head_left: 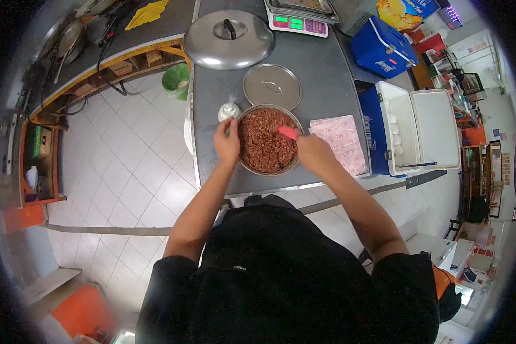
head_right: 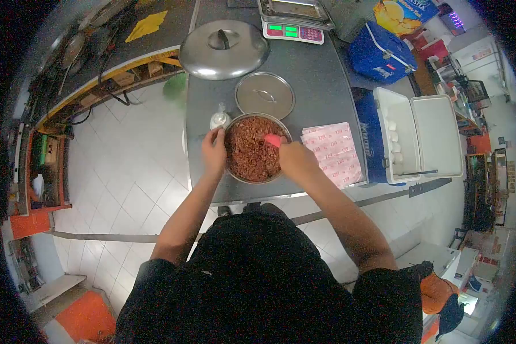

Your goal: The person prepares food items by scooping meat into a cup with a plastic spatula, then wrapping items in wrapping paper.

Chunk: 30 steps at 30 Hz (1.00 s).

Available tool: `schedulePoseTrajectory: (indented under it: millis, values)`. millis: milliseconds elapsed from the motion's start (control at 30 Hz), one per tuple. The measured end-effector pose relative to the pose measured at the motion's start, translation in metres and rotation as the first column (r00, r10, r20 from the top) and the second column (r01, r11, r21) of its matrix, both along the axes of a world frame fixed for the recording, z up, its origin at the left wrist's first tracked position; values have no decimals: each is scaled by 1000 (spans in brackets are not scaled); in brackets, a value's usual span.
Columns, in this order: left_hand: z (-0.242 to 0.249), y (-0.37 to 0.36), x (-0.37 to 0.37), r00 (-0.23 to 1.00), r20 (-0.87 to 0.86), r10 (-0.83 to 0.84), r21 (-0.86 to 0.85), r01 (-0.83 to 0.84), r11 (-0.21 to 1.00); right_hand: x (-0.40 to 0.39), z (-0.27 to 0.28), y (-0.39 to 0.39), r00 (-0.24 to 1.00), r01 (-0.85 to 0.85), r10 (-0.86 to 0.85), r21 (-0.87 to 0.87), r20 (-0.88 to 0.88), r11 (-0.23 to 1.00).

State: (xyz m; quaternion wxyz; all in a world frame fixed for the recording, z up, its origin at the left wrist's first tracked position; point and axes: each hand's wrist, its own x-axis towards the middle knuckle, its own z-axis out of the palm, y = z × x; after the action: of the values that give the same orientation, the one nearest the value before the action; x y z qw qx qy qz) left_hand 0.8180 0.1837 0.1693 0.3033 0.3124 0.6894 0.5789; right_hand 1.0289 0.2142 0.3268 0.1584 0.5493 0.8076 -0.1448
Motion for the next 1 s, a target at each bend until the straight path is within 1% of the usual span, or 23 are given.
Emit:
schedulePoseTrajectory:
  millis: [33,67,167,267,367,433,467,533,633,667,733,767,867,900,967,1000]
  values:
    - [-2,-6,6,999,3,32,-6,-32,999,-1,8,4,1000,-20,20,10,17,1000]
    - [-6,-15,14,998,6,62,-16,-62,998,0,1,10,998,-55,55,26,23,998]
    - [-16,-22,30,989,18,150,-35,-149,988,4,-52,46,983,-179,176,74,47,981]
    - [-25,-16,34,982,36,184,-25,-183,983,4,-86,74,965,-135,110,-91,-237,987]
    - [-49,-8,24,989,35,144,18,-145,989,4,-101,97,974,-72,2,-304,-225,950]
    - [-63,1,11,995,20,96,29,-97,995,3,-100,66,978,-63,35,-134,-204,989]
    - [-60,5,4,996,-50,75,9,-74,997,2,-100,45,981,-63,53,-50,-187,997]
    - [-51,7,-6,982,-187,12,-51,-22,998,-3,-89,0,982,-45,35,-48,-185,998]
    - [-48,18,-23,983,-147,-111,-7,112,994,-2,-67,-26,984,22,-26,-24,-177,999]
    - [-46,21,-26,983,-112,-145,-47,141,989,-2,-59,-26,984,48,-48,-9,-174,999]
    - [-23,18,-30,979,-34,-202,-133,196,972,3,-29,-23,990,6,-9,-22,-141,1000]
    - [-20,13,-30,984,-41,-172,-126,165,978,5,-14,-23,993,-14,10,-33,-121,999]
    - [-20,-3,-22,995,-67,-71,-83,66,994,-5,13,-14,990,41,-40,7,-133,999]
    - [-29,-14,-14,997,-77,-22,-64,17,998,-6,7,-6,990,54,-51,18,-134,998]
    - [-42,-23,-1,993,-89,75,-22,-78,997,-8,-22,16,989,69,-64,32,-137,997]
    - [-48,-26,6,988,-94,123,2,-123,992,-6,-41,26,984,30,-27,16,-175,999]
